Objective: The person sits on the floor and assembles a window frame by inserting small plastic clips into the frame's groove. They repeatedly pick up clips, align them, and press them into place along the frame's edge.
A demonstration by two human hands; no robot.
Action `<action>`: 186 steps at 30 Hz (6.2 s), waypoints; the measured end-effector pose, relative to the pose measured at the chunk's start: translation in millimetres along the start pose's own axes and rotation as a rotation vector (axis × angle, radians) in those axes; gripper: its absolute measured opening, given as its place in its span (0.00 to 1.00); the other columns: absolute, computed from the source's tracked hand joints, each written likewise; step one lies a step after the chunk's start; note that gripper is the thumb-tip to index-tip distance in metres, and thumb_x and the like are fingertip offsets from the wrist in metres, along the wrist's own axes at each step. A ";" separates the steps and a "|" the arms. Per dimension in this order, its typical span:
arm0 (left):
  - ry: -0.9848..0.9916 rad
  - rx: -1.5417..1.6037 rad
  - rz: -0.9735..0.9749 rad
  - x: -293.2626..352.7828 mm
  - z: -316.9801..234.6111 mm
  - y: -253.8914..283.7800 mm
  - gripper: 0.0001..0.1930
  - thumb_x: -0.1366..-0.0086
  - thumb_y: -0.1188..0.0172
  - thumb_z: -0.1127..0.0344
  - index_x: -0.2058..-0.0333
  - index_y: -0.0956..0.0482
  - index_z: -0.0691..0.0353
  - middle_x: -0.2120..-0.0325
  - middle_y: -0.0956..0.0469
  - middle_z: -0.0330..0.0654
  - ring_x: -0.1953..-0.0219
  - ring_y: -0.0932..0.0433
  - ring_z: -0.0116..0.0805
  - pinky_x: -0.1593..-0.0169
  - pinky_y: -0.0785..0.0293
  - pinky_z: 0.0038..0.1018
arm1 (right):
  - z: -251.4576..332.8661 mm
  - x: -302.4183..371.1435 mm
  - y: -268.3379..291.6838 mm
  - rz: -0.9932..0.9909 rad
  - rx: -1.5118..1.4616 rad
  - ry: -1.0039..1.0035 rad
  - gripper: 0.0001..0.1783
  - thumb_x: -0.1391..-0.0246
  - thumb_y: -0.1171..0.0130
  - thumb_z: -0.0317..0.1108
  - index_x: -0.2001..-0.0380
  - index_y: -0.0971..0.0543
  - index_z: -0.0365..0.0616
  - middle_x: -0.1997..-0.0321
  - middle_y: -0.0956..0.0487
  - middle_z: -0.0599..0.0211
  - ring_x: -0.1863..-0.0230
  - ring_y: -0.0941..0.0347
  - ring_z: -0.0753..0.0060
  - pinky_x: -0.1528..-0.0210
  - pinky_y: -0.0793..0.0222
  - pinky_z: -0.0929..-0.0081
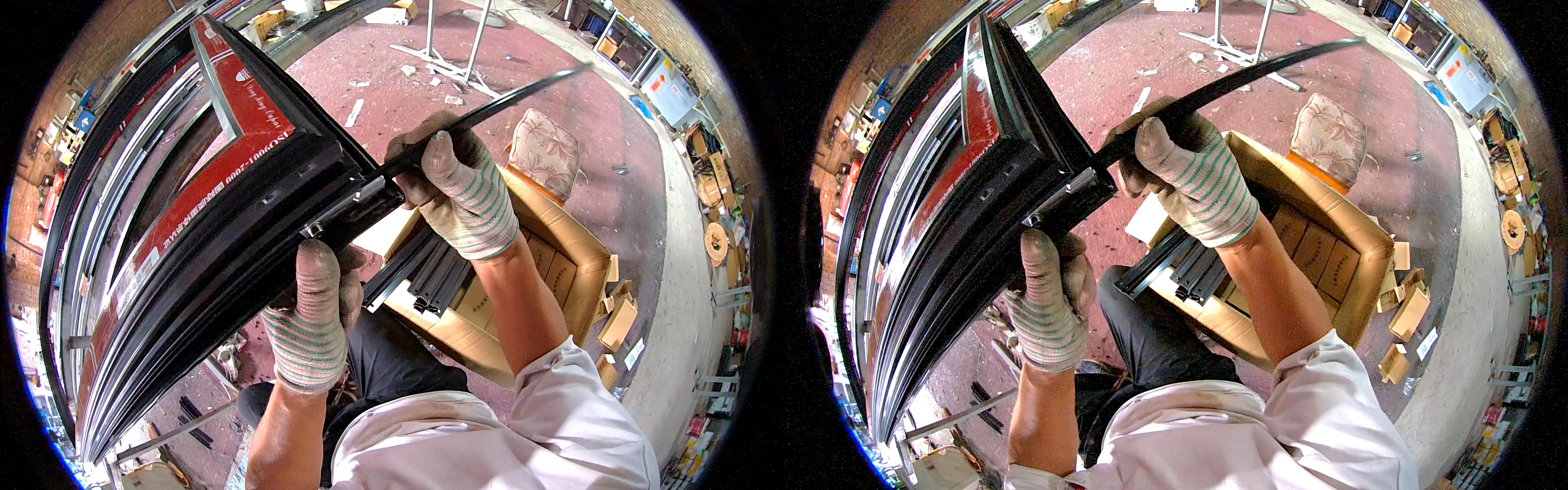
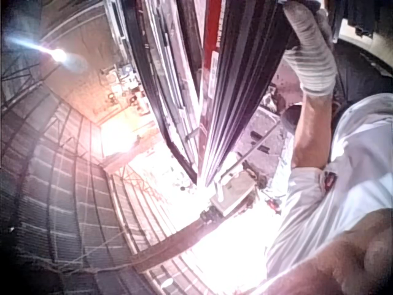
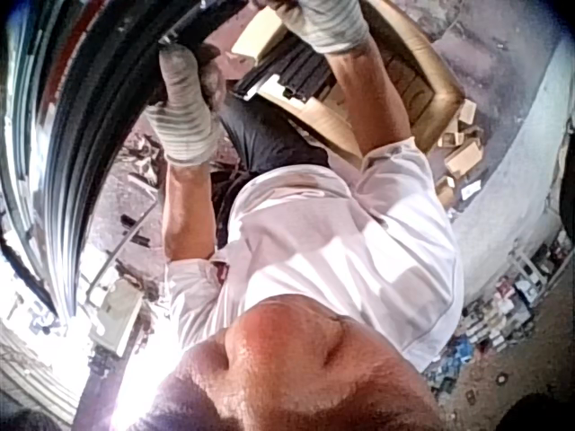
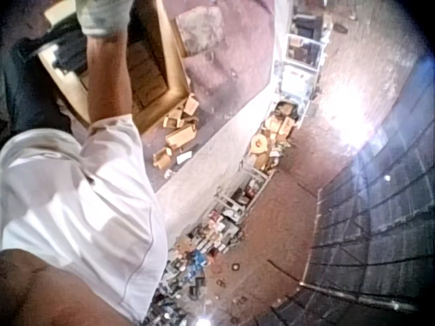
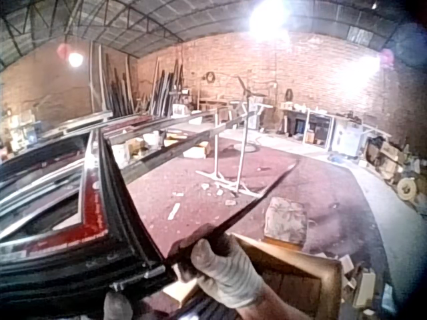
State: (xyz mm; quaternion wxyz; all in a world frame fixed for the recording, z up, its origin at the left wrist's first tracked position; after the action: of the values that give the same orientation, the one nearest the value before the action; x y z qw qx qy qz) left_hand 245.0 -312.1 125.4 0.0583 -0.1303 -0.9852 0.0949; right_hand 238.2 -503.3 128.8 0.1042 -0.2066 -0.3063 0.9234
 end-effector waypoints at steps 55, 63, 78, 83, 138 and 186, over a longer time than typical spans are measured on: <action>0.048 0.018 0.115 -6.5 6.5 6.8 0.12 0.33 0.36 0.55 0.64 0.22 0.59 0.80 0.23 0.33 0.83 0.29 0.19 0.79 0.35 0.18 | 41.2 -1.8 45.0 -0.333 -0.010 0.111 0.16 0.38 0.39 0.46 0.75 0.30 0.56 0.81 0.36 0.81 0.85 0.46 0.86 0.83 0.50 0.84; 0.099 0.095 0.096 -4.8 8.3 12.1 0.11 0.35 0.33 0.57 0.62 0.21 0.56 0.77 0.23 0.31 0.79 0.27 0.20 0.76 0.29 0.20 | -6.9 12.0 -10.0 -0.399 0.185 -0.117 0.17 0.42 0.37 0.52 0.70 0.24 0.51 0.79 0.32 0.79 0.83 0.38 0.85 0.81 0.42 0.85; 0.078 0.032 0.200 4.4 0.2 11.6 0.17 0.33 0.38 0.50 0.71 0.21 0.59 0.85 0.28 0.30 0.86 0.33 0.19 0.82 0.41 0.18 | 8.9 6.4 10.0 -0.489 0.193 -0.044 0.15 0.45 0.32 0.48 0.71 0.24 0.52 0.81 0.32 0.78 0.84 0.38 0.83 0.85 0.47 0.85; 0.128 -0.037 0.255 23.6 30.5 28.4 0.21 0.31 0.40 0.47 0.71 0.20 0.61 0.86 0.30 0.29 0.85 0.36 0.17 0.80 0.44 0.16 | 55.1 -5.9 59.9 -0.565 0.010 0.169 0.12 0.43 0.34 0.40 0.73 0.27 0.51 0.80 0.34 0.81 0.83 0.42 0.85 0.84 0.47 0.88; 0.178 1.413 0.109 119.1 105.4 189.8 0.32 0.26 0.61 0.47 0.34 0.40 0.66 0.34 0.38 0.54 0.33 0.37 0.49 0.29 0.44 0.42 | -167.3 190.9 -203.5 0.686 1.348 0.138 0.19 0.54 0.29 0.34 0.58 0.22 0.47 0.66 0.21 0.60 0.67 0.22 0.54 0.65 0.26 0.60; 0.038 1.466 -0.024 120.5 116.1 215.5 0.25 0.26 0.58 0.49 0.53 0.21 0.64 0.65 0.21 0.45 0.56 0.24 0.47 0.44 0.28 0.44 | -177.1 227.2 -225.3 0.749 1.317 0.400 0.15 0.52 0.32 0.35 0.63 0.26 0.47 0.60 0.21 0.64 0.70 0.25 0.59 0.68 0.27 0.63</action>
State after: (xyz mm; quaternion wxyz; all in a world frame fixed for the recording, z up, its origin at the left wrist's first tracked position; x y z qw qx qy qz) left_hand 166.1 -95.5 -20.5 0.1486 -0.0487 -0.6687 0.7269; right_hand 129.0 -160.1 65.0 -0.0600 -0.3542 0.4192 0.8338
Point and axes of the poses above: each hand's wrist, its own x-axis away from the middle knuckle, its own y-axis out of the back of the hand, z = x × y, the point moved 7 cm from there along -x, towards the middle knuckle
